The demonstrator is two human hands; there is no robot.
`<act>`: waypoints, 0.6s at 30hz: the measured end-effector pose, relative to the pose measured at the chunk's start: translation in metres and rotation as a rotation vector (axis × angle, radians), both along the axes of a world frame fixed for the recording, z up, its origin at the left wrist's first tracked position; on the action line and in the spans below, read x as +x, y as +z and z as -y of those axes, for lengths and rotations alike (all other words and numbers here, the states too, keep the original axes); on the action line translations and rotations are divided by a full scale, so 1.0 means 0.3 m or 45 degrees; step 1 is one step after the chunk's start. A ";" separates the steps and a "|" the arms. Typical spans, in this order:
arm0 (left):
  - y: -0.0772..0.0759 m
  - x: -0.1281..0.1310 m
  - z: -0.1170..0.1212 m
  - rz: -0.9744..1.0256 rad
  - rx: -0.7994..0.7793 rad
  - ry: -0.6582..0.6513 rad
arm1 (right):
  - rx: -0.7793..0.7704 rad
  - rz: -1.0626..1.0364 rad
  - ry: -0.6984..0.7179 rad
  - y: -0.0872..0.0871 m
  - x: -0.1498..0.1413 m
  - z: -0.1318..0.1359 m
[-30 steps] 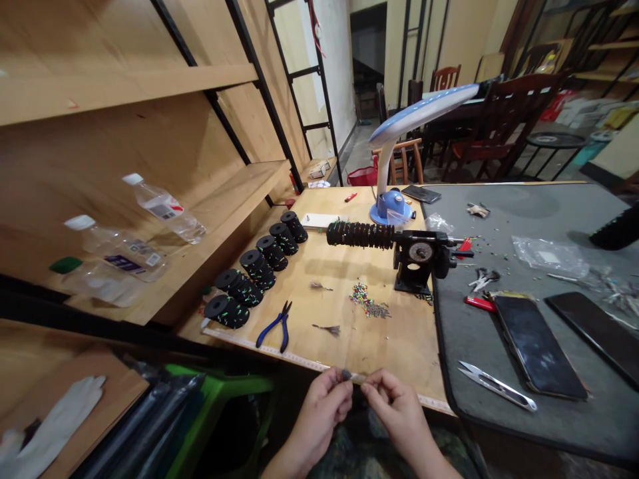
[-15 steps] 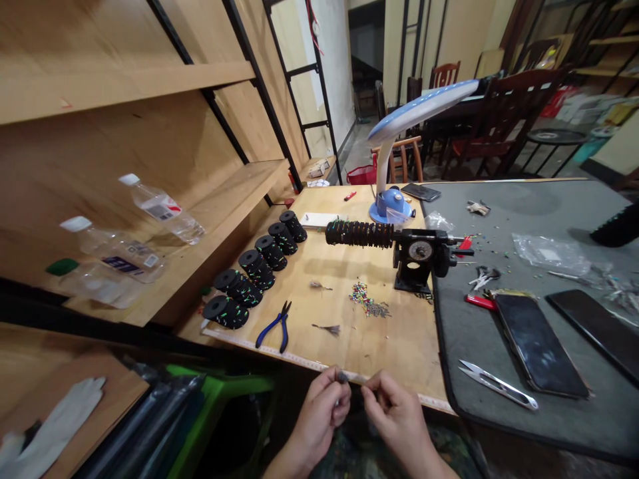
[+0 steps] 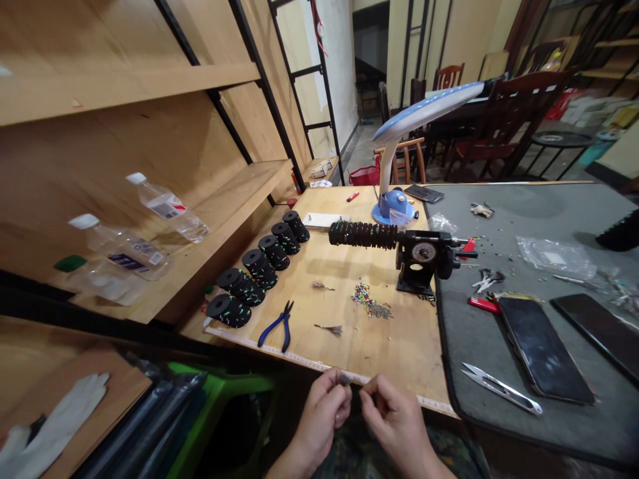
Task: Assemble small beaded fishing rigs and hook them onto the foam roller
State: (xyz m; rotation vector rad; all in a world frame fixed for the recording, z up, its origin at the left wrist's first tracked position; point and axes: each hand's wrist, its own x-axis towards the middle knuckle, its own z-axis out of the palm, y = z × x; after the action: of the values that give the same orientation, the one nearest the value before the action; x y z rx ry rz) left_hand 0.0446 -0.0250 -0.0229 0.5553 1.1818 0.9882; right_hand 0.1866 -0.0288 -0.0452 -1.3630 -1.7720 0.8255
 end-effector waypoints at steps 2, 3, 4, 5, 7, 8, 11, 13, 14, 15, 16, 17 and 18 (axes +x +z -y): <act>0.007 0.003 0.001 -0.009 0.013 0.001 | 0.006 0.015 -0.001 0.000 -0.002 0.002; 0.011 0.005 0.001 -0.017 0.016 0.001 | 0.008 0.022 -0.005 -0.001 -0.003 0.003; 0.015 0.006 0.002 -0.027 0.019 0.001 | 0.009 0.027 -0.014 -0.002 -0.003 0.003; 0.019 0.008 0.002 -0.036 0.028 0.001 | 0.008 0.030 -0.021 -0.003 -0.004 0.003; 0.023 0.010 0.003 -0.059 0.059 -0.006 | -0.001 0.028 -0.034 -0.007 -0.006 0.001; 0.024 0.010 0.005 -0.074 0.079 -0.017 | -0.014 0.020 -0.033 -0.009 -0.008 -0.001; 0.022 0.011 0.011 -0.115 0.130 -0.058 | -0.098 -0.039 -0.023 -0.014 -0.012 -0.006; 0.020 0.011 0.015 -0.119 0.153 -0.076 | -0.181 -0.107 -0.002 -0.013 -0.014 -0.009; 0.021 0.011 0.016 -0.111 0.163 -0.079 | -0.223 -0.149 0.007 -0.011 -0.015 -0.010; 0.024 0.011 0.016 -0.102 0.170 -0.082 | -0.265 -0.194 0.013 -0.007 -0.015 -0.012; 0.027 0.012 0.016 -0.093 0.174 -0.084 | -0.305 -0.243 0.019 -0.003 -0.015 -0.013; 0.032 0.013 0.015 -0.087 0.176 -0.083 | -0.343 -0.291 0.021 0.001 -0.016 -0.015; 0.037 0.014 0.014 -0.085 0.176 -0.082 | -0.375 -0.337 0.021 0.005 -0.016 -0.016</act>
State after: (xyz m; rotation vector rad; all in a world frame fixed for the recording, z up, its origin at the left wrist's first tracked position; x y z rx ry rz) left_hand 0.0490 -0.0293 -0.0117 0.7369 1.1530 1.0073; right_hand 0.1817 -0.0240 -0.0435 -1.3505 -1.5006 1.2539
